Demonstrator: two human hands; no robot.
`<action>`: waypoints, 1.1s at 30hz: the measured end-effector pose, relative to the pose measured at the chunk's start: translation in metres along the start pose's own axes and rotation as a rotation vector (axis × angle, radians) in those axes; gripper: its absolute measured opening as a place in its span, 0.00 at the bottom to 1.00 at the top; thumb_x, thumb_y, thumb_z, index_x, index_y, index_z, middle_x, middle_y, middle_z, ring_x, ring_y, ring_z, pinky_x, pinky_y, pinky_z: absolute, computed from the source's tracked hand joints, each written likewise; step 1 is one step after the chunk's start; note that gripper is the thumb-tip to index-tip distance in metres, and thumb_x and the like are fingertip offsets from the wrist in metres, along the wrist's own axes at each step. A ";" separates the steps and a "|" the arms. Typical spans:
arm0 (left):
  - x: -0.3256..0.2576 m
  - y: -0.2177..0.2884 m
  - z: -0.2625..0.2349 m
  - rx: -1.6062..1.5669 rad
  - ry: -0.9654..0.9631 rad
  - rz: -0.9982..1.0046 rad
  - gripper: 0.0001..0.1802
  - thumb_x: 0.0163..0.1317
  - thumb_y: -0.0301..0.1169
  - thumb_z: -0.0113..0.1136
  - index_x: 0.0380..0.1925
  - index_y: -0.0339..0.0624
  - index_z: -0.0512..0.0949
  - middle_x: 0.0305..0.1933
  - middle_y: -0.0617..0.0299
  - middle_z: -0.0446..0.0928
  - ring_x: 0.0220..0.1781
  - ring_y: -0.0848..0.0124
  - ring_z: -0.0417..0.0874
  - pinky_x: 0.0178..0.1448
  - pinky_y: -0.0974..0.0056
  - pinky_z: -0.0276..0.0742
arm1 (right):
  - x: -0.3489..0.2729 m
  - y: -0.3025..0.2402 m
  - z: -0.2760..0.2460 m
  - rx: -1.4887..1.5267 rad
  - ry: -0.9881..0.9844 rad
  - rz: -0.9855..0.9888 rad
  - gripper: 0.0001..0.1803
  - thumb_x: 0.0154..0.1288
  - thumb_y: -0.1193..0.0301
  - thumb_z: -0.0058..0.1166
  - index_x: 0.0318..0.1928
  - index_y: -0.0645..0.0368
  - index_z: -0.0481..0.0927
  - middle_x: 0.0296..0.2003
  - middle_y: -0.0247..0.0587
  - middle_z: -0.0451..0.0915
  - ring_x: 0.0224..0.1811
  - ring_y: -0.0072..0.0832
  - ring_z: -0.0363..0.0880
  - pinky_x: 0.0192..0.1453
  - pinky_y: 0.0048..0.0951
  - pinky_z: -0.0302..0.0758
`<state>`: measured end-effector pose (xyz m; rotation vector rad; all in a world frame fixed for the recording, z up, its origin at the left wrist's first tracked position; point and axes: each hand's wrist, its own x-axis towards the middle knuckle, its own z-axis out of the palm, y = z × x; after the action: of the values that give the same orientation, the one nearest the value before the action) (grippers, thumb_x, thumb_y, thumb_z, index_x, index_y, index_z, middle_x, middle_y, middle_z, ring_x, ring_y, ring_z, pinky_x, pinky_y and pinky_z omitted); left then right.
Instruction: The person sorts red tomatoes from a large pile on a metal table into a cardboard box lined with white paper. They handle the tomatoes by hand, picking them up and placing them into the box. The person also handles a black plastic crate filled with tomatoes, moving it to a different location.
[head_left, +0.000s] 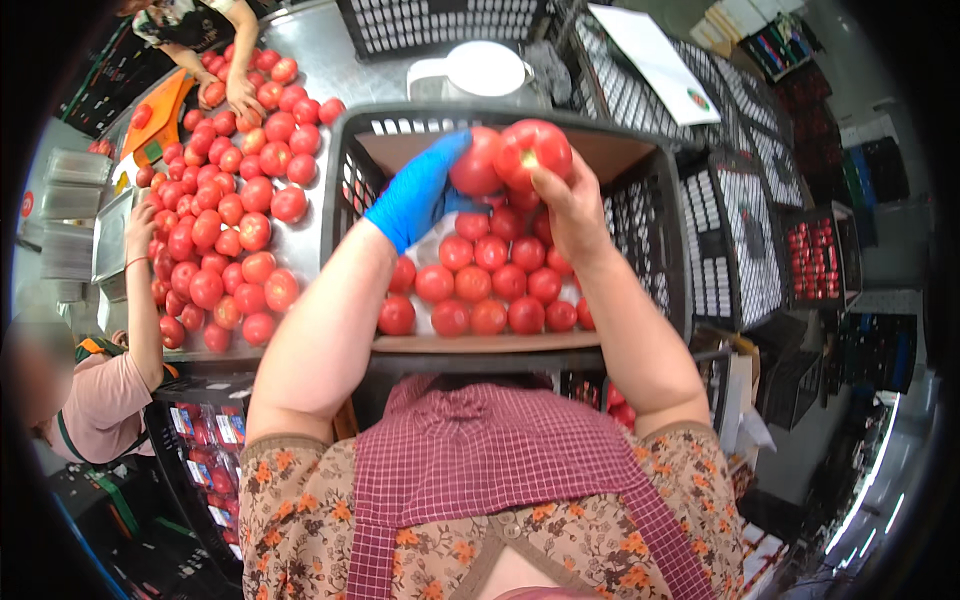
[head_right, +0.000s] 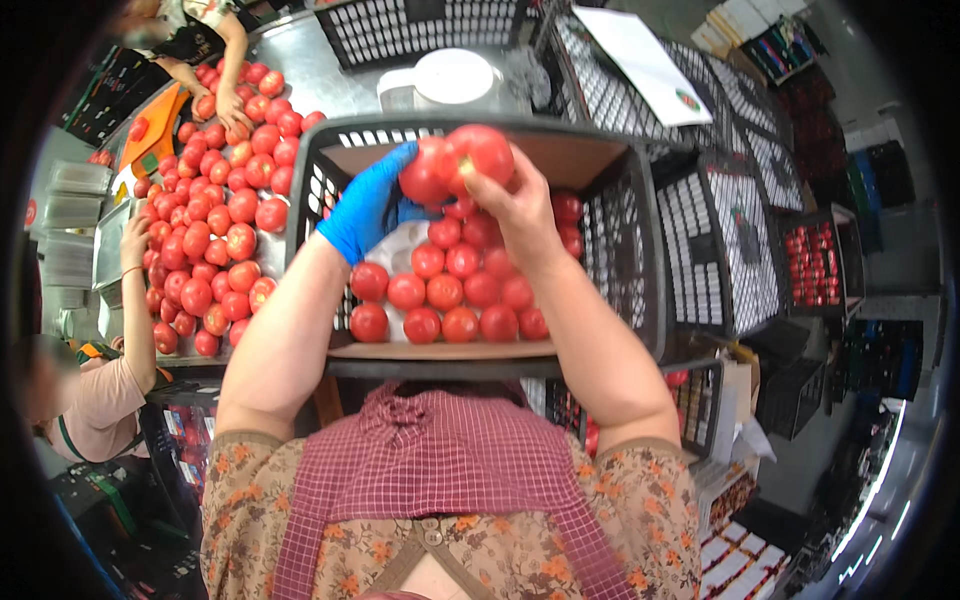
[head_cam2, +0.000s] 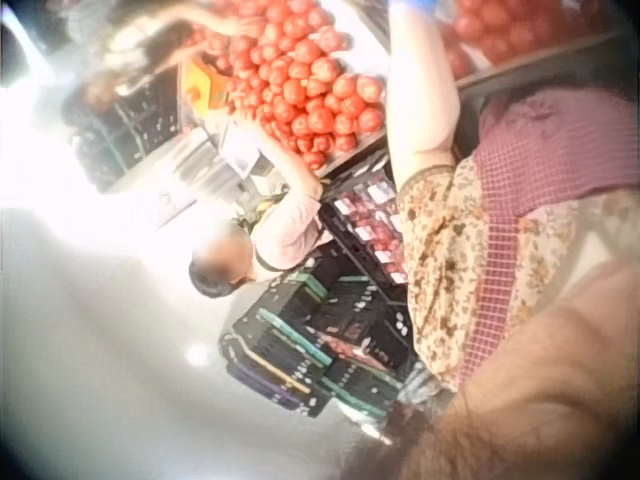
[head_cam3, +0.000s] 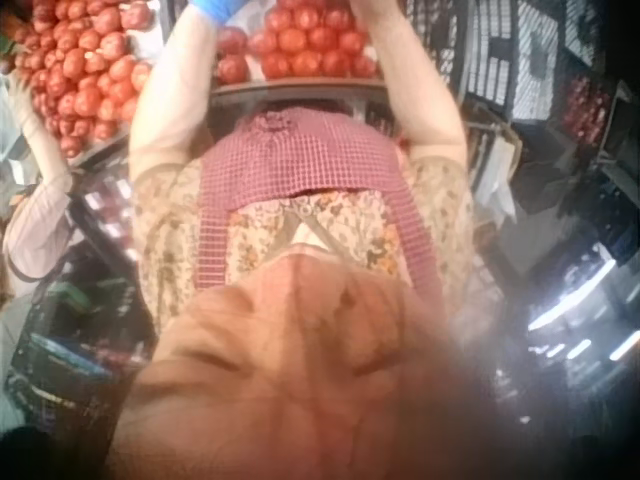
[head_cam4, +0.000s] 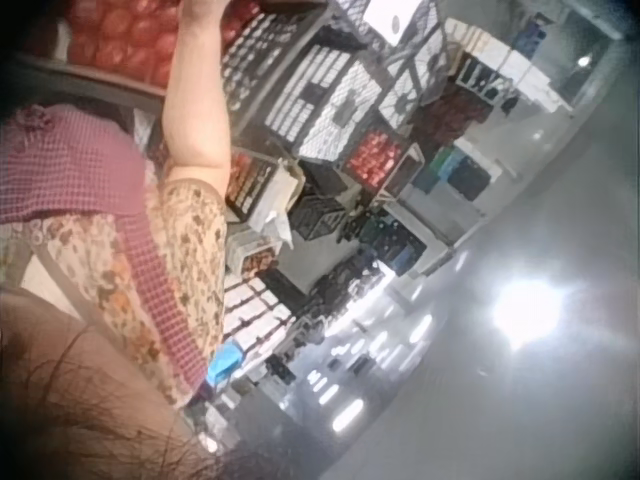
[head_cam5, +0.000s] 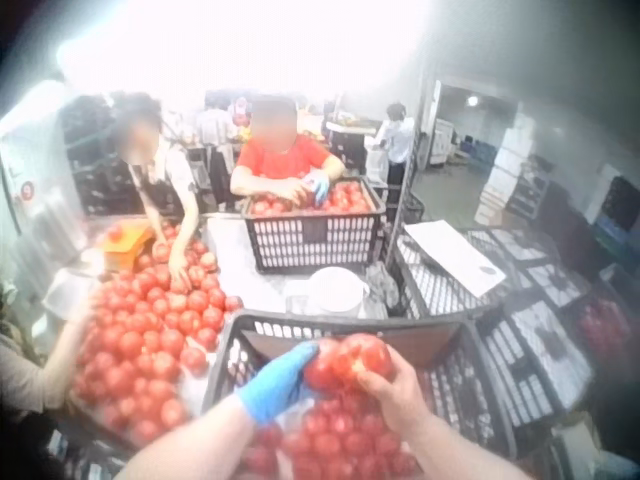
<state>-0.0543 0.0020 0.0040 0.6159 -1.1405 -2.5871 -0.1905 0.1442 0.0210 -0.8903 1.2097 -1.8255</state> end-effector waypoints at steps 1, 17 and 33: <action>-0.003 0.005 0.006 0.062 -0.034 0.036 0.28 0.70 0.47 0.50 0.63 0.40 0.67 0.58 0.52 0.76 0.53 0.59 0.82 0.50 0.57 0.86 | 0.002 0.002 -0.003 -0.013 -0.010 -0.001 0.27 0.60 0.61 0.65 0.55 0.62 0.75 0.47 0.36 0.79 0.46 0.20 0.77 0.51 0.23 0.75; 0.012 -0.035 -0.016 -0.083 -0.095 0.097 0.15 0.74 0.38 0.47 0.55 0.46 0.72 0.62 0.61 0.73 0.62 0.67 0.74 0.69 0.60 0.68 | -0.003 0.011 -0.014 0.418 -0.092 0.301 0.36 0.55 0.43 0.62 0.58 0.50 0.74 0.51 0.36 0.80 0.53 0.33 0.80 0.47 0.48 0.81; 0.001 -0.025 0.004 0.097 0.046 -0.047 0.39 0.71 0.62 0.33 0.70 0.45 0.60 0.70 0.49 0.64 0.70 0.56 0.66 0.73 0.50 0.57 | -0.168 -0.082 -0.088 0.561 0.390 -0.162 0.25 0.60 0.59 0.56 0.54 0.61 0.73 0.51 0.49 0.76 0.52 0.45 0.76 0.55 0.52 0.75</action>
<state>-0.0582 0.0210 -0.0128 0.7277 -1.2574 -2.5542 -0.2043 0.3491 0.0480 -0.3291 0.7755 -2.3778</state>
